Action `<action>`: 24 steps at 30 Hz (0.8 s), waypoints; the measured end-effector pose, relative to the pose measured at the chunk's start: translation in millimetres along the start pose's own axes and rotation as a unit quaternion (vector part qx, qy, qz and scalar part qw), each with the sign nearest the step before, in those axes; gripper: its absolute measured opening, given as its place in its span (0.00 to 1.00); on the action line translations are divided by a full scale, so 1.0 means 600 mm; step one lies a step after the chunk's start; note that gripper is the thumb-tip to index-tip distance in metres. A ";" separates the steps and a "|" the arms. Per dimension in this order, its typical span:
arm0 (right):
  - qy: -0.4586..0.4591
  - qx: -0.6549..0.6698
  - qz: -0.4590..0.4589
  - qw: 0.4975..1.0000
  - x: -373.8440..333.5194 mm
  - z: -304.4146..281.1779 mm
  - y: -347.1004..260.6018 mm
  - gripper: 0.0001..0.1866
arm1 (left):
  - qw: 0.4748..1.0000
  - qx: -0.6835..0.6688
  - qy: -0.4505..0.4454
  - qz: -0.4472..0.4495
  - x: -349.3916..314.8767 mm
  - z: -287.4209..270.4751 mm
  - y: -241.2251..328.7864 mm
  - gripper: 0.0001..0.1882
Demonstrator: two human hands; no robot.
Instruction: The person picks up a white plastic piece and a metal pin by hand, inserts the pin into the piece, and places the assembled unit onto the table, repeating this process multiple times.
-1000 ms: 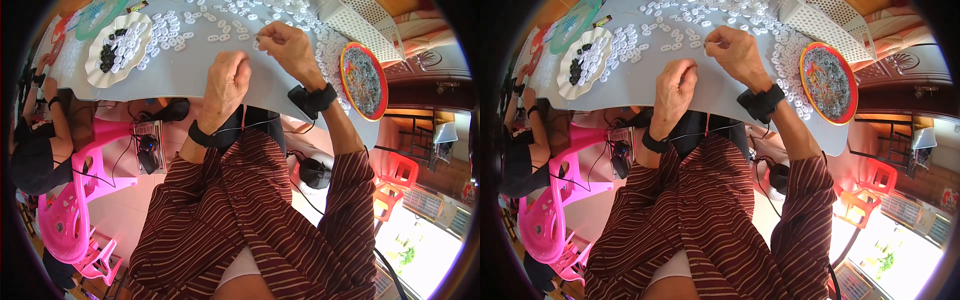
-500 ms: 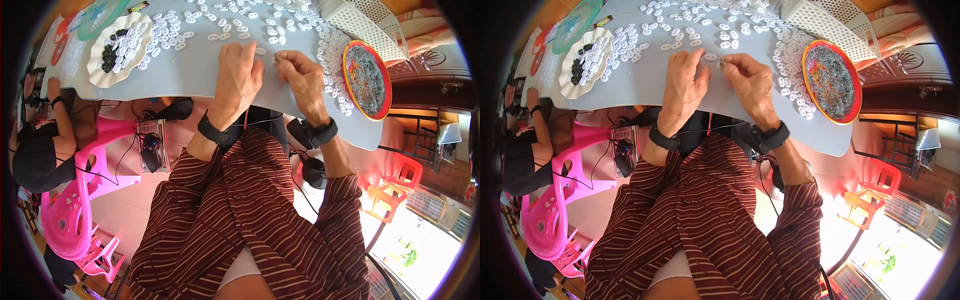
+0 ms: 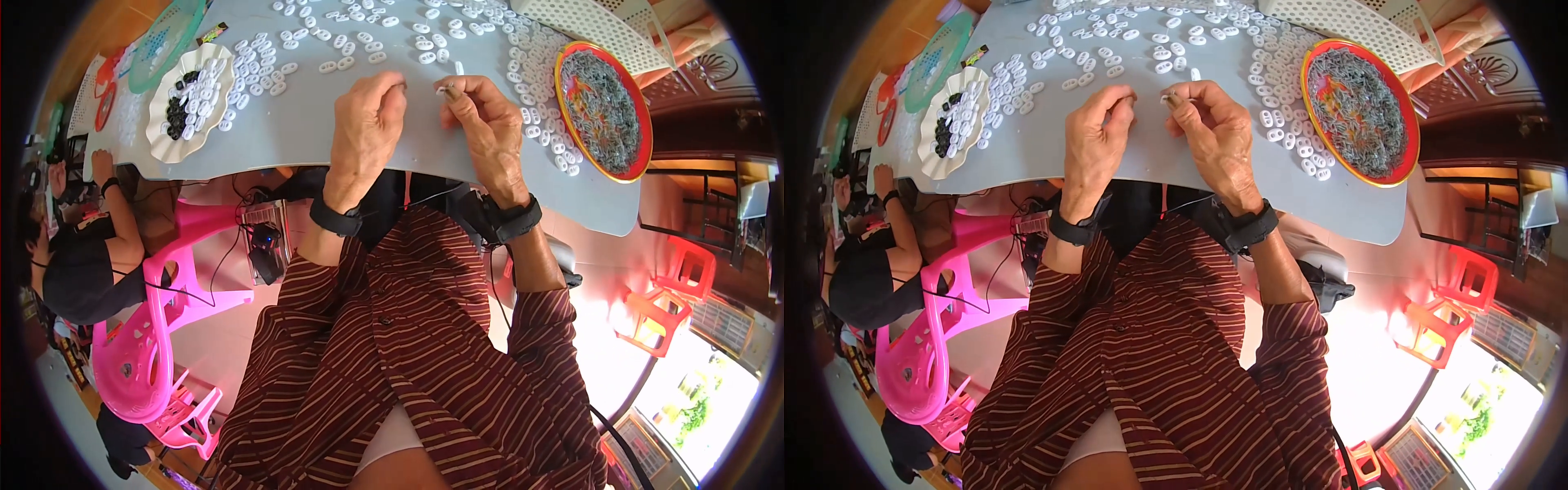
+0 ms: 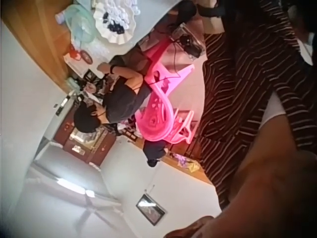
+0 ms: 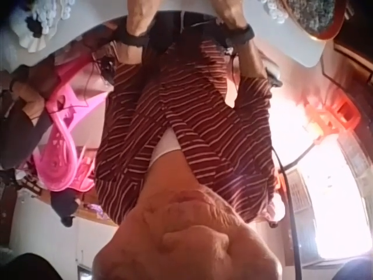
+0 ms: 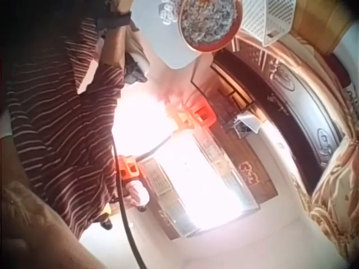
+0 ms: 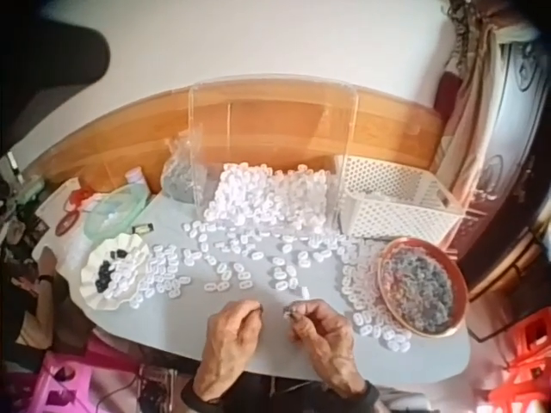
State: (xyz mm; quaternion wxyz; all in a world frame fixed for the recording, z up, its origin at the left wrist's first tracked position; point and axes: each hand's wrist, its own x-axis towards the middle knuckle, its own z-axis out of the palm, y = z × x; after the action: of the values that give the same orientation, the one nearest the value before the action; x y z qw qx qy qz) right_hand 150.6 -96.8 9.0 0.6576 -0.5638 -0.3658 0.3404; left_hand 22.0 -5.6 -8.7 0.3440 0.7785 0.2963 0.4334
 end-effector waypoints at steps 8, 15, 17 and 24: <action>0.018 0.042 0.021 0.999 -0.001 -0.004 0.002 0.09 | 0.995 0.082 -0.023 0.055 0.006 0.027 0.019 0.06; 0.043 -0.147 -0.001 0.988 0.027 -0.028 -0.011 0.09 | 0.990 0.112 -0.037 0.083 0.003 0.033 0.012 0.06; 0.048 -0.200 -0.024 0.978 0.058 -0.042 -0.021 0.10 | 0.990 0.103 -0.038 0.085 0.003 0.035 0.010 0.06; -0.036 -0.130 0.154 0.979 0.088 -0.062 -0.018 0.11 | 0.993 0.084 -0.032 0.070 -0.001 0.034 0.010 0.07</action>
State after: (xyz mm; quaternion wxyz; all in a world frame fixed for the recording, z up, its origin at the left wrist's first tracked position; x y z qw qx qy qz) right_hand 209.7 -71.2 21.4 0.5048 -0.6818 -0.3389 0.4068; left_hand 40.8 -15.6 -12.1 0.2554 0.8371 0.2653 0.4046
